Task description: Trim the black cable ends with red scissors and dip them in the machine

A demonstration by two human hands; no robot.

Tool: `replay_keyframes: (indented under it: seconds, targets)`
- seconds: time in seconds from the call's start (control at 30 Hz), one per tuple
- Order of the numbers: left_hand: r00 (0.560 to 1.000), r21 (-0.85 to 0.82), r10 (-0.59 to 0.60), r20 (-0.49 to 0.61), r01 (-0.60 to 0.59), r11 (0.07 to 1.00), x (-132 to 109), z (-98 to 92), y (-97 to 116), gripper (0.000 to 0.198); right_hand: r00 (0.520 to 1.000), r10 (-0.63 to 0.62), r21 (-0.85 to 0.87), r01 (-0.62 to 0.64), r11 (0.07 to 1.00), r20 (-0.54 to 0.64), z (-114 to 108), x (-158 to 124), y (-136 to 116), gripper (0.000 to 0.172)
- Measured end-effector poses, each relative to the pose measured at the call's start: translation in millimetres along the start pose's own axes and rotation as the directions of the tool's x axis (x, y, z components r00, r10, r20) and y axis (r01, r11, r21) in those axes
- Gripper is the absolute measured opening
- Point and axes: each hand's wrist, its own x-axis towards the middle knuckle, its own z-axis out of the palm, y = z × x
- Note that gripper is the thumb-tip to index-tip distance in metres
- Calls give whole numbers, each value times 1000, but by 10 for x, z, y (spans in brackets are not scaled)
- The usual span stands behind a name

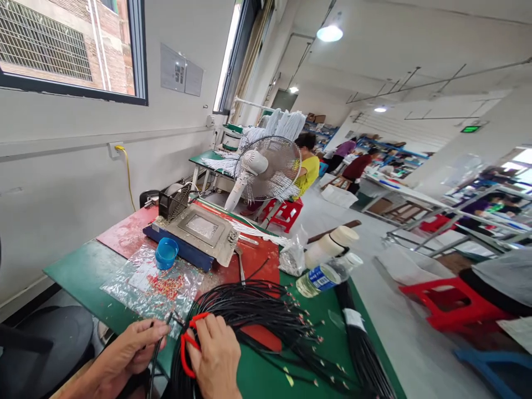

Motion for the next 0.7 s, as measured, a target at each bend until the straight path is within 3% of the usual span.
replay_keyframes:
  seconds: [0.4, 0.7]
  targets:
    - [999, -24, -35, 8, 35, 999, 24, -23, -31, 48, 999, -35, -5, 36, 999, 34, -10, -63, 59, 26]
    - [998, 34, -59, 5, 58, 998, 0, -55, -26, 43, 989, -149, -98, 150, 984, 14, 6, -60, 68, 37]
